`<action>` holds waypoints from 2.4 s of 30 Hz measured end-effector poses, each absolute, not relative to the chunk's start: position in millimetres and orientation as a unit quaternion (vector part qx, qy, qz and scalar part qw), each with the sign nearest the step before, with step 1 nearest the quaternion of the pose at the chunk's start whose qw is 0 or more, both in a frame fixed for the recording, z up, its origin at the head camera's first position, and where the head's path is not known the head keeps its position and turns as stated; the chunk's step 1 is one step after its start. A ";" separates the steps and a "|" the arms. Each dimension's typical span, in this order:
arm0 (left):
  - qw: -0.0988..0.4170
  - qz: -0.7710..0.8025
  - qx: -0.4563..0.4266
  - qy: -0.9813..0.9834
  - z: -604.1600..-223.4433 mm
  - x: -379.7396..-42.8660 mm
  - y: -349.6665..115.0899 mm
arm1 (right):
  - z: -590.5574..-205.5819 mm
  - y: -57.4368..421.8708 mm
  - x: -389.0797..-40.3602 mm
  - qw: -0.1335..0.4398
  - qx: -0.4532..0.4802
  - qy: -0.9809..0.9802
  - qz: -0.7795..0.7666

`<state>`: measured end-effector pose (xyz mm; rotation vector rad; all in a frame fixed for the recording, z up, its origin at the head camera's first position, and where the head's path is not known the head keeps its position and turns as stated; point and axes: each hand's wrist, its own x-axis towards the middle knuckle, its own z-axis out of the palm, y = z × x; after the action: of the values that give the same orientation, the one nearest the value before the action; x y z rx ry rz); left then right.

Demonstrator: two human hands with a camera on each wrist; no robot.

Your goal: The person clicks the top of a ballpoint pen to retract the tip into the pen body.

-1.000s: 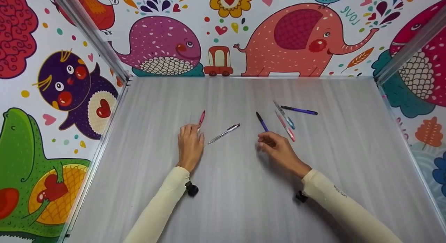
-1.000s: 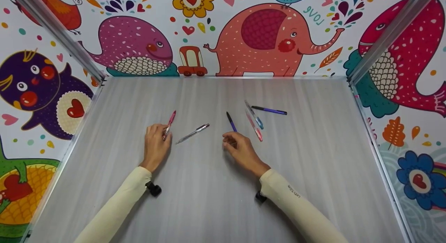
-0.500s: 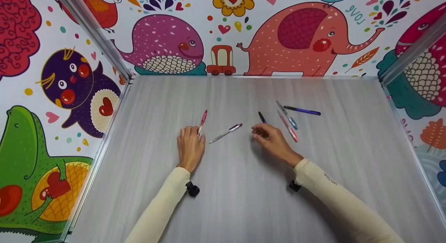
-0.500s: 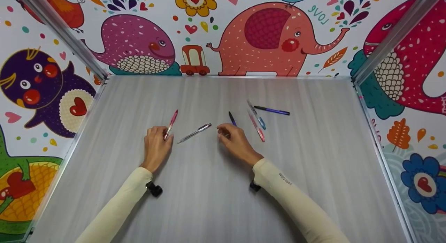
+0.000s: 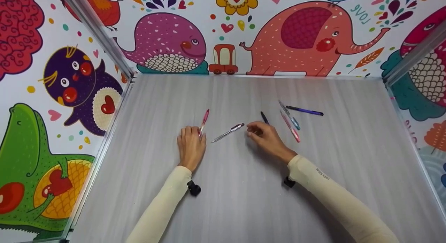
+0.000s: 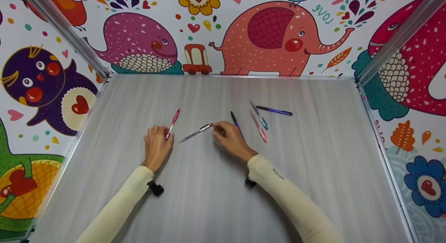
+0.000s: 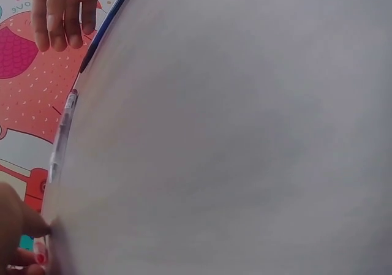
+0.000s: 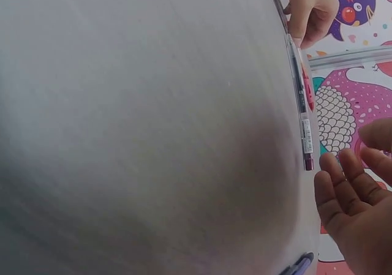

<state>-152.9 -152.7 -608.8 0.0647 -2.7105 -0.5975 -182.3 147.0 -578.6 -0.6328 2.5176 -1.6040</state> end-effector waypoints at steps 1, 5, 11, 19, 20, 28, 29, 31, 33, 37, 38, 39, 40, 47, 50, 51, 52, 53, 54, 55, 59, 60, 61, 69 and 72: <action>0.180 -0.210 0.024 -0.961 -608.8 -153.0 -152.9 | -579.0 146.1 -182.7 0.045 -0.210 0.823 -0.526; 0.174 -0.208 0.026 -0.962 -608.6 -153.0 -153.4 | -581.5 142.9 -185.6 0.038 -0.224 0.820 -0.526; 0.172 -0.207 0.024 -0.963 -606.5 -155.1 -155.7 | -582.5 136.9 -189.1 0.030 -0.243 0.813 -0.528; 0.193 -0.222 0.022 -0.955 -605.1 -154.4 -159.3 | -582.7 131.2 -190.3 0.023 -0.247 0.819 -0.517; 0.195 -0.223 0.021 -0.955 -605.2 -154.0 -159.6 | -582.9 130.9 -190.5 0.023 -0.246 0.819 -0.517; 0.195 -0.233 0.020 -0.952 -604.3 -151.0 -161.9 | -586.1 128.1 -191.4 0.024 -0.251 0.821 -0.512; 0.194 -0.237 0.021 -0.952 -604.3 -150.7 -162.0 | -586.6 128.1 -191.3 0.022 -0.253 0.822 -0.510; 0.194 -0.244 0.022 -0.950 -603.8 -149.7 -161.8 | -586.7 128.3 -191.0 0.022 -0.255 0.821 -0.511; 0.197 -0.250 0.021 -0.948 -603.5 -148.6 -161.5 | -586.3 128.3 -190.3 0.022 -0.255 0.821 -0.511; 0.209 -0.259 0.012 -0.943 -601.8 -146.0 -159.4 | -585.4 128.2 -188.5 0.023 -0.258 0.819 -0.512; 0.211 -0.261 0.010 -0.942 -600.9 -145.1 -158.3 | -585.0 128.1 -187.7 0.024 -0.258 0.819 -0.512; 0.212 -0.265 0.007 -0.941 -599.7 -144.1 -157.1 | -584.9 128.3 -187.0 0.026 -0.259 0.818 -0.513; 0.212 -0.268 0.005 -0.940 -599.0 -143.1 -155.5 | -585.0 128.6 -186.0 0.028 -0.259 0.818 -0.513; 0.219 -0.293 -0.007 -0.931 -589.5 -135.1 -140.6 | -582.8 130.2 -181.2 0.035 -0.260 0.810 -0.524; 0.219 -0.305 -0.012 -0.927 -584.8 -131.6 -132.8 | -582.4 131.4 -180.1 0.035 -0.259 0.804 -0.534; 0.219 -0.308 -0.014 -0.926 -583.2 -130.5 -130.2 | -582.3 131.9 -179.7 0.035 -0.259 0.802 -0.538; 0.219 -0.309 -0.016 -0.925 -581.6 -129.2 -127.7 | -582.1 132.4 -179.2 0.034 -0.259 0.800 -0.541; 0.220 -0.311 -0.019 -0.924 -580.3 -127.7 -125.2 | -581.8 132.8 -178.6 0.035 -0.258 0.798 -0.544; 0.220 -0.314 -0.024 -0.923 -578.9 -126.4 -122.8 | -581.6 133.2 -178.1 0.034 -0.259 0.796 -0.547; 0.221 -0.317 -0.028 -0.922 -577.4 -125.0 -120.4 | -581.2 133.4 -177.5 0.033 -0.259 0.794 -0.550; 0.216 -0.339 -0.044 -0.915 -572.6 -118.7 -111.4 | -578.1 134.4 -174.3 0.028 -0.257 0.794 -0.551; 0.214 -0.344 -0.048 -0.913 -571.2 -117.3 -109.1 | -577.1 134.7 -173.6 0.026 -0.256 0.795 -0.549; 0.212 -0.350 -0.051 -0.911 -569.9 -115.7 -107.0 | -575.8 135.0 -172.7 0.024 -0.254 0.797 -0.547; 0.191 -0.367 -0.070 -0.908 -560.6 -104.5 -91.2 | -566.0 137.6 -167.7 -0.004 -0.243 0.807 -0.538; 0.185 -0.372 -0.073 -0.906 -558.0 -101.4 -85.5 | -564.1 137.8 -166.8 -0.016 -0.231 0.808 -0.542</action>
<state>-101.4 -85.5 -558.0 -0.2061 -2.5546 -1.0496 -166.8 137.8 -564.1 -0.7338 2.5630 -1.7200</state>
